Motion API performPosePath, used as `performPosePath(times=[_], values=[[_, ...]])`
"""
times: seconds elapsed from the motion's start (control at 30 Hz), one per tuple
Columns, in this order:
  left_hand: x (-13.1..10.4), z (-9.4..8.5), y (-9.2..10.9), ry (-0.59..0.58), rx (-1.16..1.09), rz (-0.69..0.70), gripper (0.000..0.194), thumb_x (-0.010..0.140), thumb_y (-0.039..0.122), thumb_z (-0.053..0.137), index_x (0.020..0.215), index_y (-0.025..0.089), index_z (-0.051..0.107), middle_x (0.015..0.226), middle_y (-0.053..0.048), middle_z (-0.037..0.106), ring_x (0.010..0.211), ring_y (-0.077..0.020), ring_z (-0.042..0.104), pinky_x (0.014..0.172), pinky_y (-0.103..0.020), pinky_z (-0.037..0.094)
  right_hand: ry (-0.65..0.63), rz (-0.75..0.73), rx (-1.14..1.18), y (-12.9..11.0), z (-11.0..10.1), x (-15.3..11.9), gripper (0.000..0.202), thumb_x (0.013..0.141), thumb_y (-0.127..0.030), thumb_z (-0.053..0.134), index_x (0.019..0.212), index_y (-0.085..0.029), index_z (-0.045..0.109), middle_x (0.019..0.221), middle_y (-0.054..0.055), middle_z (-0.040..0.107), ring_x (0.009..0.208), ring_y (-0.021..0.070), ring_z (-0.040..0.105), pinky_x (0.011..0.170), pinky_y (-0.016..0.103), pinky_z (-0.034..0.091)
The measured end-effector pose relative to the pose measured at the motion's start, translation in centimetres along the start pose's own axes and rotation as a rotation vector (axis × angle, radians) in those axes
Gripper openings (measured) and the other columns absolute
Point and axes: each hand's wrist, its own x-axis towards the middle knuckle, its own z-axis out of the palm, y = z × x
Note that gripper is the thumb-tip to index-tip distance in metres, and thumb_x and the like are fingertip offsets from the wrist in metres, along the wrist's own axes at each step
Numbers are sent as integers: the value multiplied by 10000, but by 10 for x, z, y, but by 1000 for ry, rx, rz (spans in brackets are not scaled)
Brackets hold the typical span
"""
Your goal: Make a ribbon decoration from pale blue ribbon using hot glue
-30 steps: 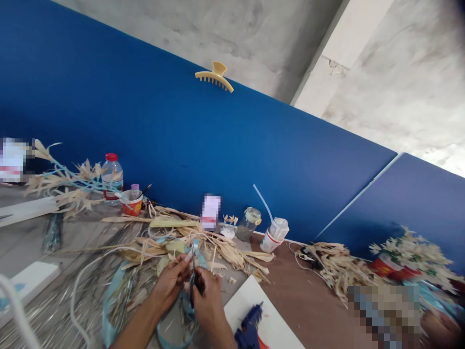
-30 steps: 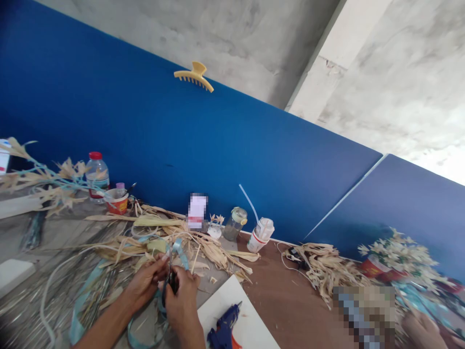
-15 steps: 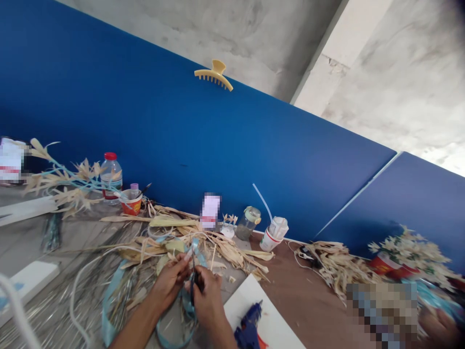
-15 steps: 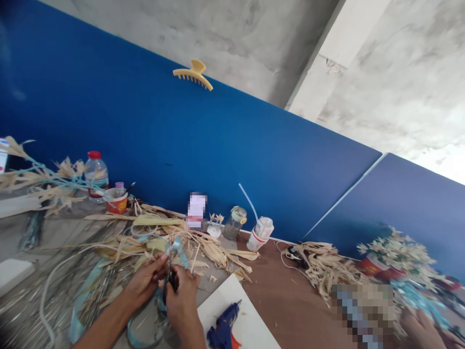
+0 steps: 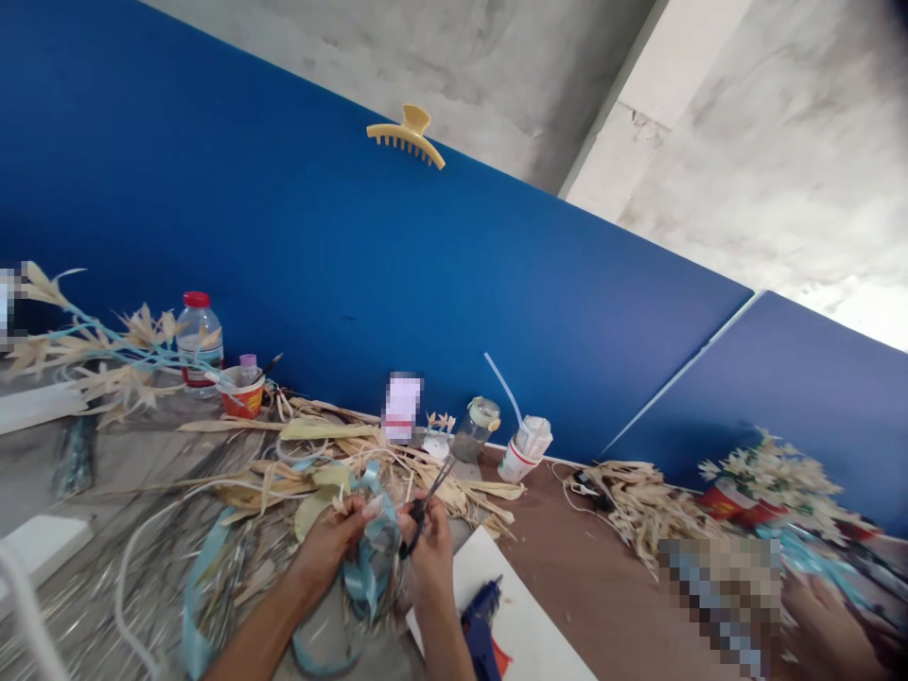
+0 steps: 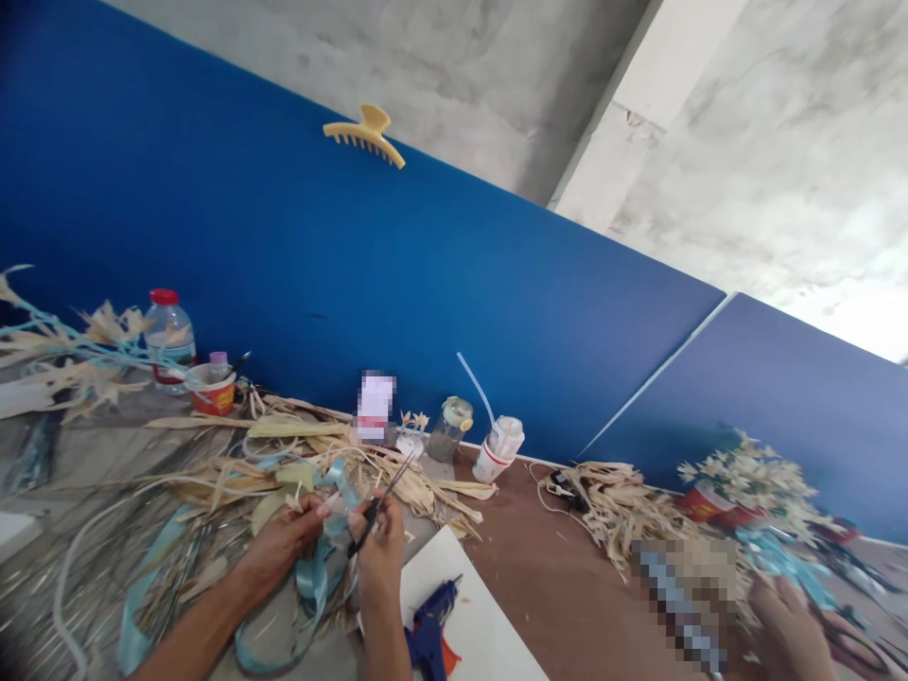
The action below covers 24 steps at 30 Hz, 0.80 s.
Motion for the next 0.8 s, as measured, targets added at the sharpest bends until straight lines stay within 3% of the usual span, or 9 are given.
performPosePath(times=[0.2,0.37,0.57,0.8], values=[[1,-2,-6,-111,290,73,261,540,333,822,502,148,642,470,28,489,498,-110,377,501,-227,274,-38,30,-106,-7,-7,5,320,654,-289,612,951,-182,565,704,8,650,625,161,607,563,251,478],[1,-2,2,-75,305,81,240,556,333,811,505,154,660,470,26,470,507,-118,363,494,-232,262,-37,53,-169,-12,-9,5,310,646,-285,582,934,-172,560,637,-16,619,590,155,589,564,252,473],[0,-1,3,-85,256,40,229,534,288,829,493,145,655,463,23,476,496,-115,369,492,-237,265,-64,-8,-91,-15,-9,3,346,643,-246,614,978,-180,561,762,20,678,695,171,632,614,260,493],[2,-5,-2,-139,372,64,247,560,347,794,514,157,642,478,24,498,500,-116,387,498,-228,286,-35,26,-156,-9,-8,3,307,637,-246,609,931,-166,575,641,-14,627,588,151,588,563,251,468]])
